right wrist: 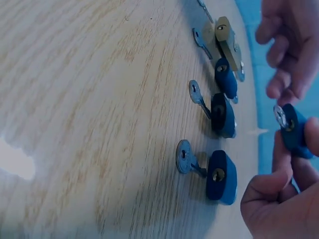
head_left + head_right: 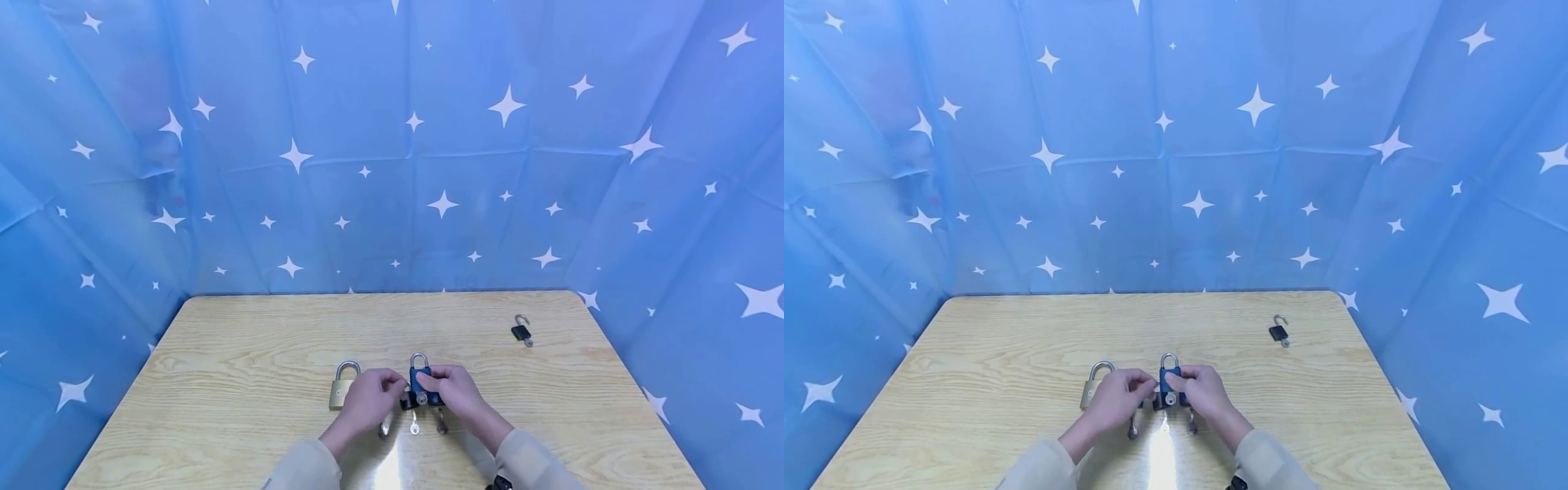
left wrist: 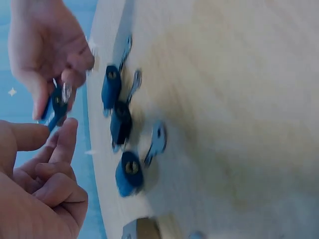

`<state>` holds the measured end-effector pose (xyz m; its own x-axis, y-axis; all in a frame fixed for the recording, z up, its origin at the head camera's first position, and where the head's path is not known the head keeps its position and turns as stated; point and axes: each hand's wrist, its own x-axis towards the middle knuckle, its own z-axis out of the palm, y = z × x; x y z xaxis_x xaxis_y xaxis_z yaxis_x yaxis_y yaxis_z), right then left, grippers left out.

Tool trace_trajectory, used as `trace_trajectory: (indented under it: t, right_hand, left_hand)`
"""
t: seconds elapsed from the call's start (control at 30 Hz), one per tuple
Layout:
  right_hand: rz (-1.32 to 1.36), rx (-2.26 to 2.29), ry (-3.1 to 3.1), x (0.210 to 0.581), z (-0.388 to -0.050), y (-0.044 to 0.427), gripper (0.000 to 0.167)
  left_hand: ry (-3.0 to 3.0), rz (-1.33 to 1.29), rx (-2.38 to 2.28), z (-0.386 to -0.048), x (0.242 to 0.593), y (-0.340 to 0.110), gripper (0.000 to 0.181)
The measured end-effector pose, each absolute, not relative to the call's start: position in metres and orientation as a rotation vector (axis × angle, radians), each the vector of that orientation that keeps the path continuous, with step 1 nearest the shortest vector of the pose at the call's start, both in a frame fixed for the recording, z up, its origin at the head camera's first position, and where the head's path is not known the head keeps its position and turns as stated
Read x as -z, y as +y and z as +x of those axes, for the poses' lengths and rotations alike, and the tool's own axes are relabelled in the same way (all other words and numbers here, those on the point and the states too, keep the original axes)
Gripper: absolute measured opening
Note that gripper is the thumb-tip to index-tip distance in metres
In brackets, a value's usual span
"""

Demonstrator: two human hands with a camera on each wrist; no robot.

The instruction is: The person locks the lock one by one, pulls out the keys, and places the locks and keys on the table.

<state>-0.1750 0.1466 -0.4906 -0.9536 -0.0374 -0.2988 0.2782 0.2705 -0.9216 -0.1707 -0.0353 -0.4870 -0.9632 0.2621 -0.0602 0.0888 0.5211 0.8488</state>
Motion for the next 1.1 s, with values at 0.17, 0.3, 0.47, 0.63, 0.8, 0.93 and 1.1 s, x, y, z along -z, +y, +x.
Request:
trace_trajectory:
  t: [0.17,0.3,0.47,0.63,0.8,0.93,1.1]
  right_hand:
    - [0.227,1.745,2.295,0.49,-0.177,0.145,0.029]
    - [0.221,1.728,2.316,0.489,-0.178,0.145,0.028]
    - [0.251,1.704,2.336,0.488,-0.18,0.145,0.03]
    - [0.264,1.677,2.337,0.484,-0.182,0.144,0.033]
    - [0.256,1.684,2.324,0.484,-0.181,0.144,0.031]
    - [0.265,1.684,2.324,0.485,-0.181,0.144,0.03]
    - [0.268,1.688,2.319,0.486,-0.181,0.144,0.031]
  left_hand:
    - [2.525,0.339,-1.478,-0.159,0.492,-0.03,0.021]
    - [2.492,0.303,-1.544,-0.156,0.496,-0.022,0.02]
    - [2.451,0.154,-1.683,-0.155,0.499,-0.012,0.019]
    - [2.379,-0.004,-1.841,-0.154,0.5,-0.003,0.019]
    - [2.325,-0.09,-1.929,-0.155,0.504,0.0,0.017]
    - [2.292,-0.111,-1.959,-0.153,0.506,0.001,0.016]
    - [2.254,-0.13,-1.981,-0.152,0.507,0.0,0.017]
